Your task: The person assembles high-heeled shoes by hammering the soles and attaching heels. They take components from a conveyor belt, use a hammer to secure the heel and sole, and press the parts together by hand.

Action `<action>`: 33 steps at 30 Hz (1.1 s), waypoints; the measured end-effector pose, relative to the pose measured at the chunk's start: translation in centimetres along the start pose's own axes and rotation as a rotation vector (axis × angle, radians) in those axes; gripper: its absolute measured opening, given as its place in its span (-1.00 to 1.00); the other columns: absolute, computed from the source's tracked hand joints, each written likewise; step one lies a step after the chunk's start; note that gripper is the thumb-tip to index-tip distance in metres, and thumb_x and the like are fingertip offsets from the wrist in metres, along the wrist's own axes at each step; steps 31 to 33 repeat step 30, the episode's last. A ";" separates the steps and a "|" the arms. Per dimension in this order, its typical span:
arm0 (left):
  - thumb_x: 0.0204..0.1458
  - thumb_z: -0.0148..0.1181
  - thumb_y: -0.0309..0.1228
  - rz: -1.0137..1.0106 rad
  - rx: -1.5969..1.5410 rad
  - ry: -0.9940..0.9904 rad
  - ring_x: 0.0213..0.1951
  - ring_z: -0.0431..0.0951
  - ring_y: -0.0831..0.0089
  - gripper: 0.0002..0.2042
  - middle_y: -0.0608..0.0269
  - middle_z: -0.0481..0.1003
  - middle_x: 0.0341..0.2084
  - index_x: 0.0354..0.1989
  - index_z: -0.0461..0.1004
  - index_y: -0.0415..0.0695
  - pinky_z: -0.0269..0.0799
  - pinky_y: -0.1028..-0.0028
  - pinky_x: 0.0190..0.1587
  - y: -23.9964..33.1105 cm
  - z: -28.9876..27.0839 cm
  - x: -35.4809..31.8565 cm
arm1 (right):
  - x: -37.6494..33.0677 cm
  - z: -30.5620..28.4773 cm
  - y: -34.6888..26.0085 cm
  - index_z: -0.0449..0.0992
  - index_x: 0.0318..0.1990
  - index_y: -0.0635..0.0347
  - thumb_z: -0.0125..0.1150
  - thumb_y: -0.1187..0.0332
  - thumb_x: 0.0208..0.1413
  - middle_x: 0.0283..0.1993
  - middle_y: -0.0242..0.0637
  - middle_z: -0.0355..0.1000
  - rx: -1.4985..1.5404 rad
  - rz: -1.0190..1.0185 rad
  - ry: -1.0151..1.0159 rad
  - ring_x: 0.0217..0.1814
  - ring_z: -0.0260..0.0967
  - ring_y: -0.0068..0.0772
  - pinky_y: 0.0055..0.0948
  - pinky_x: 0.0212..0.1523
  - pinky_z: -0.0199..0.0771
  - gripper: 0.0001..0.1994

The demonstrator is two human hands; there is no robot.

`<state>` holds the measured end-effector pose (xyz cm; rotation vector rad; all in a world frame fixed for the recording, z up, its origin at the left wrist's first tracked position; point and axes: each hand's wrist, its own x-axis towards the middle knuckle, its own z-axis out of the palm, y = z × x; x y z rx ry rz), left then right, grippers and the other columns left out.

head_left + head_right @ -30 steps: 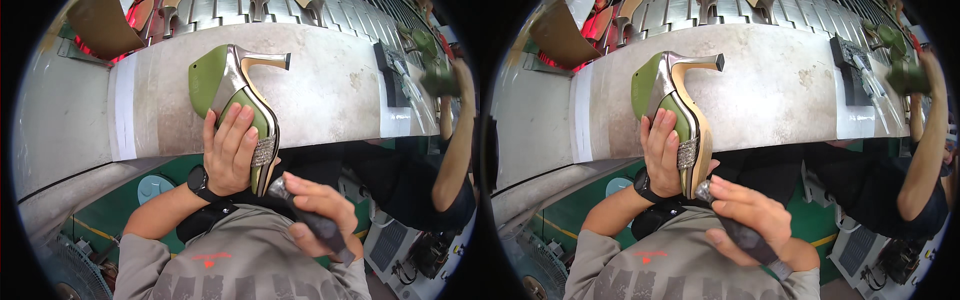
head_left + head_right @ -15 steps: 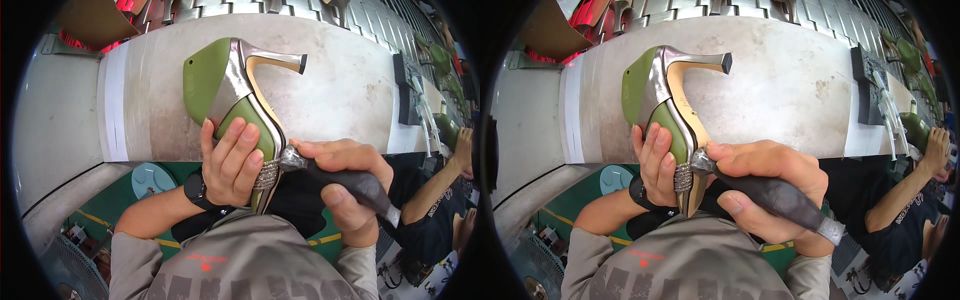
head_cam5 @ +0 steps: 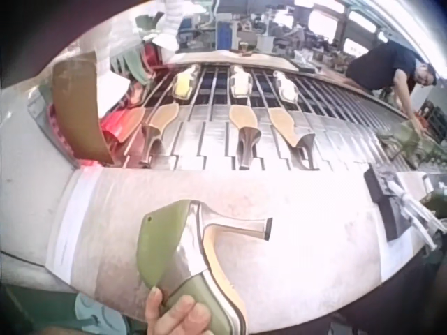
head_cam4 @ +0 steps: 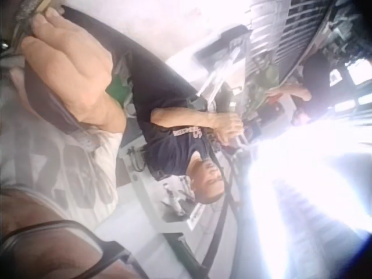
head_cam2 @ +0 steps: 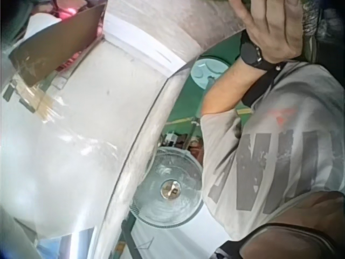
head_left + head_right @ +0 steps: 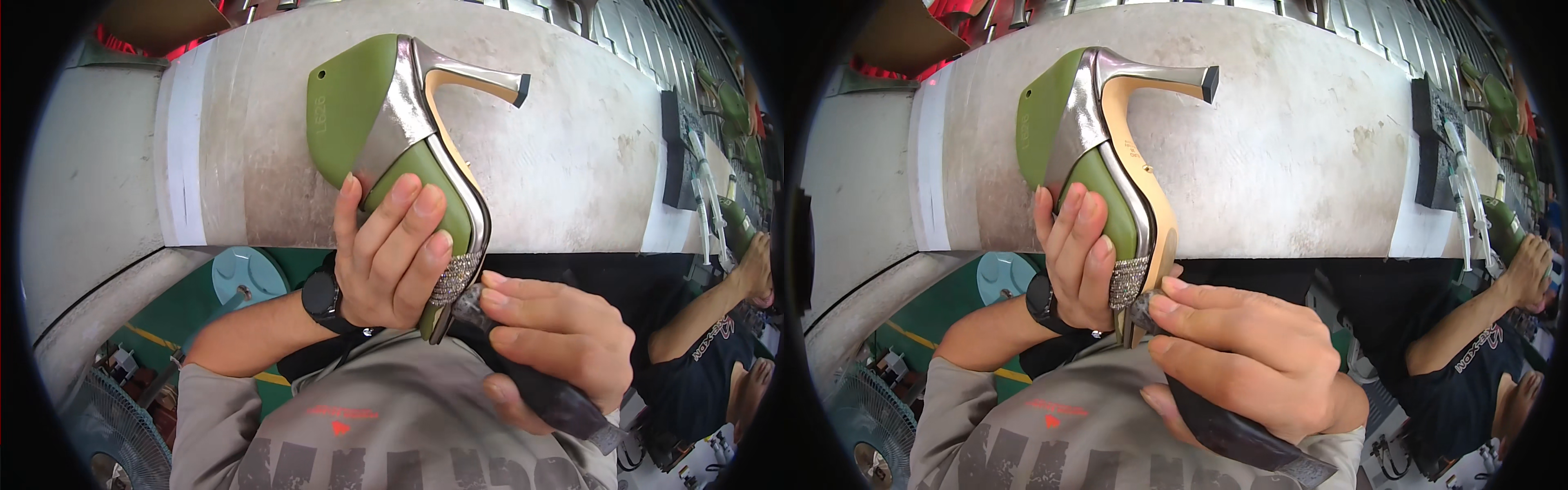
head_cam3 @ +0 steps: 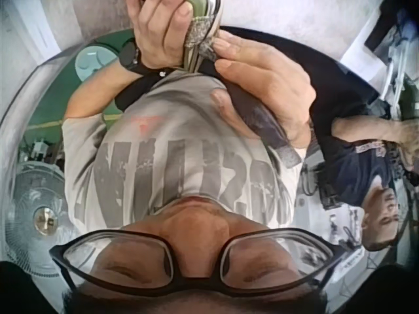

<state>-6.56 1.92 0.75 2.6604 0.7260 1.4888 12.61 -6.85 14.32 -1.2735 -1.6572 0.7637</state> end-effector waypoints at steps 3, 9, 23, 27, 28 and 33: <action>0.25 0.37 -0.06 0.124 0.041 -0.127 0.32 0.43 -0.32 -0.22 -0.41 0.35 0.30 0.40 0.16 -0.38 0.18 -0.39 0.41 -0.7 -0.7 0.0 | -1.2 0.8 -0.8 0.67 -0.22 0.37 0.59 0.46 -0.11 -0.15 0.06 0.66 0.011 0.003 -0.064 -0.10 0.72 0.02 -0.17 0.00 0.79 -0.71; 0.20 0.42 -0.03 0.102 -0.019 -0.154 0.37 0.40 -0.31 -0.18 -0.38 0.33 0.33 0.41 0.16 -0.33 0.02 -0.38 0.49 -0.6 -0.9 -0.4 | -4.5 1.5 -1.1 0.64 -0.15 0.37 0.55 0.44 0.01 -0.11 0.01 0.68 0.107 0.297 -0.267 -0.04 0.73 -0.01 -0.20 0.02 0.78 -0.72; 0.39 0.09 -0.37 -0.032 -0.036 0.018 0.34 0.50 0.03 -0.62 0.00 0.45 0.32 0.33 0.28 -0.10 0.10 -0.44 0.45 0.4 0.8 -0.9 | -0.2 -0.6 3.2 0.54 -0.05 0.50 0.53 0.48 0.09 0.01 0.42 0.59 0.389 0.154 0.177 0.10 0.66 0.30 0.01 0.12 0.71 -0.65; 0.39 0.10 -0.33 -0.035 -0.007 0.040 0.39 0.45 0.08 -0.59 0.12 0.44 0.34 0.36 0.26 -0.05 0.06 -0.45 0.48 0.5 1.2 -1.0 | 1.1 -2.1 4.2 0.56 -0.06 0.51 0.54 0.47 0.07 0.00 0.44 0.59 0.484 0.200 0.073 0.09 0.65 0.32 0.08 0.11 0.71 -0.64; 0.39 0.10 -0.33 -0.044 -0.003 0.040 0.39 0.45 0.08 -0.59 0.12 0.44 0.34 0.36 0.26 -0.05 0.06 -0.45 0.48 0.5 1.3 -1.1 | 1.4 -2.4 4.5 0.56 -0.06 0.51 0.54 0.47 0.07 0.00 0.44 0.59 0.485 0.204 0.064 0.09 0.65 0.32 0.08 0.11 0.71 -0.64; 0.37 0.16 -0.30 -0.014 -0.042 0.039 0.41 0.44 0.06 -0.56 0.12 0.42 0.37 0.36 0.25 -0.05 0.00 -0.45 0.49 0.3 1.4 -1.4 | 2.1 -2.8 5.4 0.56 -0.03 0.50 0.55 0.43 0.08 0.01 0.46 0.58 0.527 0.181 0.026 0.07 0.66 0.32 0.15 0.12 0.69 -0.61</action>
